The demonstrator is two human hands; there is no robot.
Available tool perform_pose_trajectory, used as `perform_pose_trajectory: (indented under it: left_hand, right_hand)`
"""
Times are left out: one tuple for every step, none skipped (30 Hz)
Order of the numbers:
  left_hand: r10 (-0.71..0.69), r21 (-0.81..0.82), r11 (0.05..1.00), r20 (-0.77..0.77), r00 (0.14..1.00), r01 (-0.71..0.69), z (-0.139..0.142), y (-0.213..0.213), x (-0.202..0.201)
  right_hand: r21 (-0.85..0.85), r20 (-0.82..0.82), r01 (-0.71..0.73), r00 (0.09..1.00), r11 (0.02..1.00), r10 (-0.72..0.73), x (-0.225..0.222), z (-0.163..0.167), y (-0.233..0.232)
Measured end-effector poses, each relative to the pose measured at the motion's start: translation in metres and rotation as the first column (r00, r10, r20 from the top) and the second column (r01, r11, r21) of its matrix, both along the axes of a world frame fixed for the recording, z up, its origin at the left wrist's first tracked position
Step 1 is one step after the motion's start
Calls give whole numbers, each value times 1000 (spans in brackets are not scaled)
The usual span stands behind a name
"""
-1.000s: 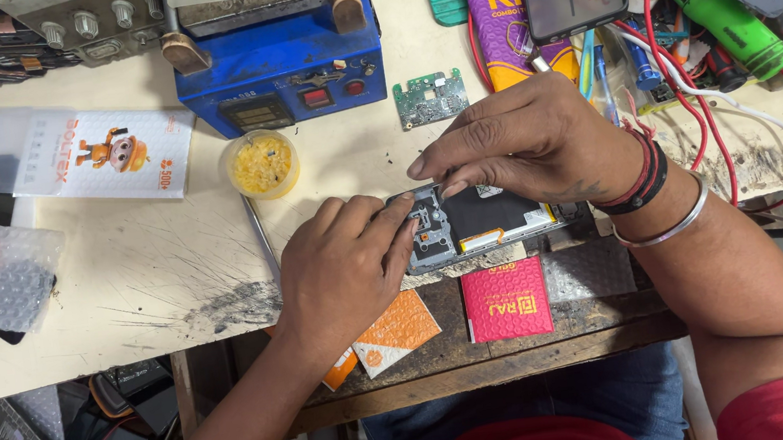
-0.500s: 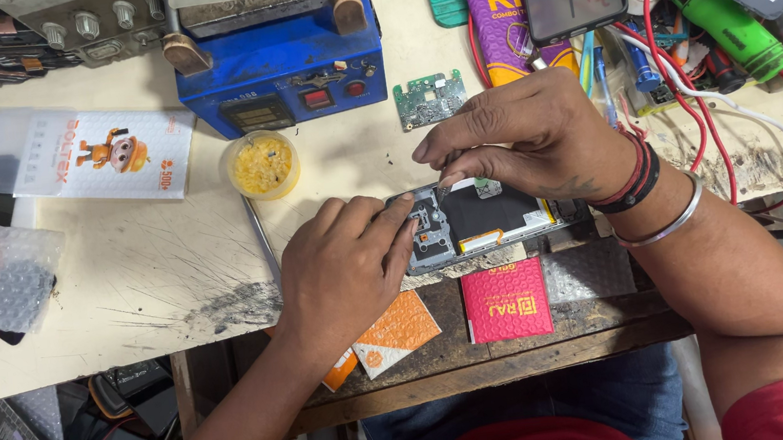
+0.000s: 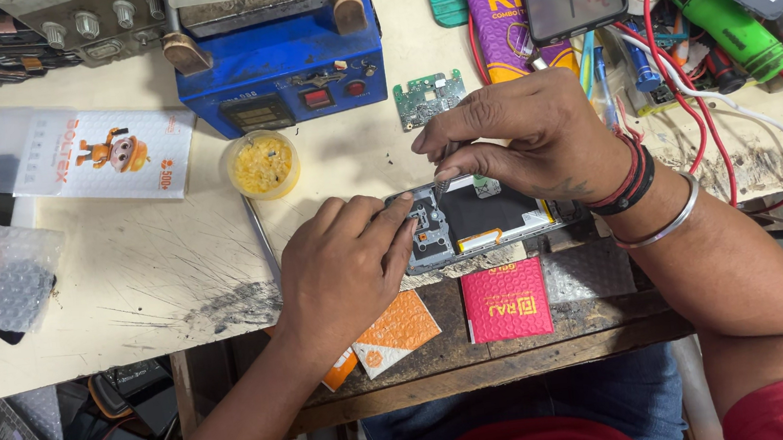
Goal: The person repairs a disassembled smartphone on a cluttered workbench. They use a screwdriver to unscrew and pry internal components, lift the battery and mid-frame parts, manipulate small connectors and screws with their fingers, and reposition the phone chassis while working on the internals.
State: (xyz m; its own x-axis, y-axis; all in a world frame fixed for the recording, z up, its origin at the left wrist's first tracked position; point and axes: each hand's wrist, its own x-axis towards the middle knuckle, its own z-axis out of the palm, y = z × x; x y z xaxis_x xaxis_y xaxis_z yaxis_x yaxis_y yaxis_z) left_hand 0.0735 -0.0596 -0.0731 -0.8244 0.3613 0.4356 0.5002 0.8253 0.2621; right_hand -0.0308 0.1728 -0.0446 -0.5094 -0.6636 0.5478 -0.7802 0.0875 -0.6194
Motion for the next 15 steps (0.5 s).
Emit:
perform_pose_trajectory:
  left_hand:
    - [1,0,1000,4,1000,-1,0,0,0]
    - [2,1,1000,8,1000,-2,0,0,0]
    - [3,1,1000,12,1000,-3,0,0,0]
    - [4,0,1000,8,1000,-4,0,0,0]
    - [4,-2,1000,4,1000,-4,0,0,0]
    - [5,-4,1000,-1,1000,-5,-1,0,0]
    - [4,-6,1000,-1,1000,-5,-1,0,0]
    - [4,-8,1000,-1,1000,-4,-1,0,0]
    - [4,-10,1000,-1,1000,-4,-1,0,0]
    - [3,-10,1000,2,1000,-2,-1,0,-1]
    - [2,-10,1000,6,1000,-1,-1,0,-1]
    - [1,-10,1000,9,1000,0,-2,0,-1]
    - [2,-10,1000,9,1000,-2,-2,0,-1]
    - [4,-10,1000,9,1000,-4,-2,-1,-1]
    - [6,-10,1000,9,1000,-6,-2,-1,-1]
  right_hand:
    - [1,0,5,1000,1000,-5,0,0,0]
    - [3,0,10,1000,1000,-10,0,-1,0]
    - [4,0,15,1000,1000,-15,0,-1,0]
    - [-2,-8,14,1000,1000,-14,0,-1,-1]
    - [-8,-15,14,1000,1000,-14,0,-1,-1]
    - [-14,-22,14,1000,1000,-14,-1,-1,-1]
    - [-11,-22,20,1000,1000,-20,0,-2,-1]
    - [-8,-22,26,999,1000,-26,0,-2,-1]
    - [-5,-22,32,999,999,-32,0,-2,-1]
    - [-5,-16,35,999,999,-35,0,-2,-1]
    - [-4,-10,39,999,999,-39,1,-2,-1]
    - [-4,-4,43,999,999,-43,1,-2,-1]
    - [-2,-19,48,999,999,-48,1,-2,-1]
    - [0,-33,53,998,999,-53,1,-1,-1]
    - [2,-48,59,997,998,-58,2,-1,-1]
